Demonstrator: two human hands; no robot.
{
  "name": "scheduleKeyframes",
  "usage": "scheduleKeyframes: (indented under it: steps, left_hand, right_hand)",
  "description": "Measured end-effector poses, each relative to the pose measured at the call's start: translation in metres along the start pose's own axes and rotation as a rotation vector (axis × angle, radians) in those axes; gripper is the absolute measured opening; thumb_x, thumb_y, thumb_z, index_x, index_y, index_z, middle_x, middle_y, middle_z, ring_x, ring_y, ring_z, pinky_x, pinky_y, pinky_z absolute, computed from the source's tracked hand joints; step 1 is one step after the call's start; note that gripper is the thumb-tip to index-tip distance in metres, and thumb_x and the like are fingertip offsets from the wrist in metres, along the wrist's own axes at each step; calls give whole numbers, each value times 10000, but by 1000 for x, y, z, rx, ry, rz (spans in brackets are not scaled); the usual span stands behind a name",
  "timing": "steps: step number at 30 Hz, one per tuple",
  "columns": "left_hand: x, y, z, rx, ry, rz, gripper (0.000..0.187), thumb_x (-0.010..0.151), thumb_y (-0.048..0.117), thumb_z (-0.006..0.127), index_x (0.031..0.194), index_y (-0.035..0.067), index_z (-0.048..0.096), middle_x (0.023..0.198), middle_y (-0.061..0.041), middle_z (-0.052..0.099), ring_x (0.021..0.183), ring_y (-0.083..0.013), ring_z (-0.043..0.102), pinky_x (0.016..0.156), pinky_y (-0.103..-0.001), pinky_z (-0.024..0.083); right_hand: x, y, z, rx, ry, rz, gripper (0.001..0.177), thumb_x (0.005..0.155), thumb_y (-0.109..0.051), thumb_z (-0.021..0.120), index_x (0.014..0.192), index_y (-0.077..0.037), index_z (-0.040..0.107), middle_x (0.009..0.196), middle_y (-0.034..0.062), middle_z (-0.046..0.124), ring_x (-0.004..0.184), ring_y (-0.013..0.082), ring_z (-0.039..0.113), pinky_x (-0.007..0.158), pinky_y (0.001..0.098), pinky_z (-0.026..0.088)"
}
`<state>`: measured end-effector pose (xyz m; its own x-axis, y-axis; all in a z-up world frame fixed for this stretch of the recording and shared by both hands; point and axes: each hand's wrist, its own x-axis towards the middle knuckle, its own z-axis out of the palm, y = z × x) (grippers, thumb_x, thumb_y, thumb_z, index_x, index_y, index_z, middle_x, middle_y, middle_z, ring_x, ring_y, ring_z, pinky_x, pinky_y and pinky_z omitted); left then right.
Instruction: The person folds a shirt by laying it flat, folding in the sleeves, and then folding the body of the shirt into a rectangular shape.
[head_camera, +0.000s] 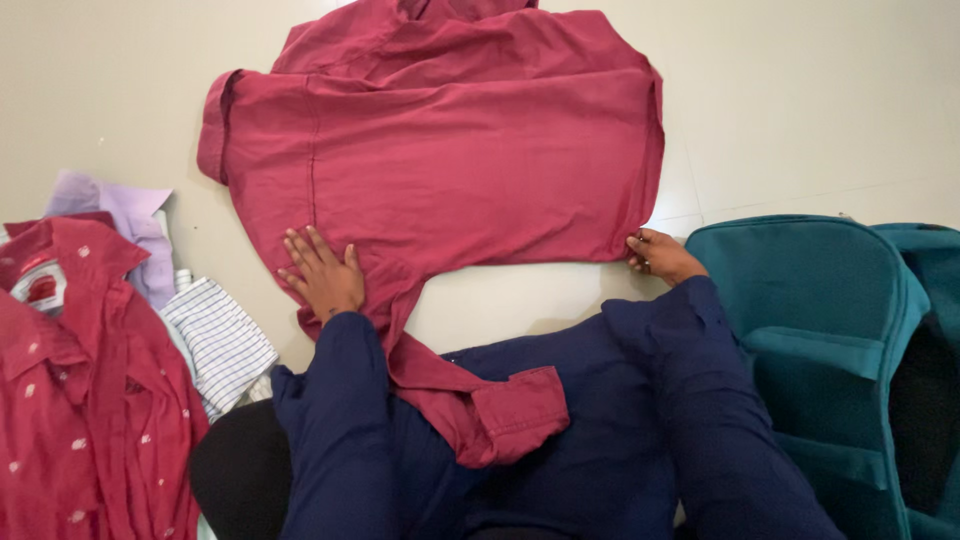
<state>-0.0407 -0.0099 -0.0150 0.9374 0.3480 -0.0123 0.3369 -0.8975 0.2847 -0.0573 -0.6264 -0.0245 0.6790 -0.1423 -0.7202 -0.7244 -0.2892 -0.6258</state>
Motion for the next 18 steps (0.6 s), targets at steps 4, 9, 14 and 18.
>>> scheduleKeyframes:
  steps: [4, 9, 14, 18]
  left_hand:
    - [-3, -6, -3, 20, 25, 47, 779, 1058, 544, 424, 1661, 89, 233, 1736, -170, 114, 1607, -308, 94, 1248, -648, 66]
    - [-2, -11, -11, 12, 25, 79, 729, 1075, 506, 406, 1666, 110, 248, 1746, -146, 130, 1609, -289, 116, 1250, -644, 67]
    - [-5, -15, -14, 21, 17, 82, 731, 1066, 510, 413, 1664, 122, 253, 1750, -140, 122, 1614, -279, 108, 1259, -638, 61]
    - [-2, -17, -13, 20, 13, 116, 750, 1065, 512, 423, 1662, 95, 243, 1742, -161, 110, 1609, -296, 81, 1245, -644, 47]
  right_hand:
    - [8, 4, -1, -35, 35, -26, 261, 1046, -219, 590, 1188, -7, 647, 889, 111, 705, 751, 170, 687, 696, 323, 581]
    - [9, 9, -1, -18, 38, -49, 273, 1052, -203, 579, 1177, 31, 645, 910, 107, 711, 785, 178, 709, 739, 327, 612]
    - [6, 12, 1, 48, 43, -48, 277, 1051, -184, 589, 1179, 56, 638, 923, 110, 694, 773, 178, 704, 722, 326, 607]
    - [-4, 6, 2, 92, 39, -33, 294, 1029, -200, 610, 1202, 36, 633, 935, 114, 709, 803, 181, 701, 745, 316, 597]
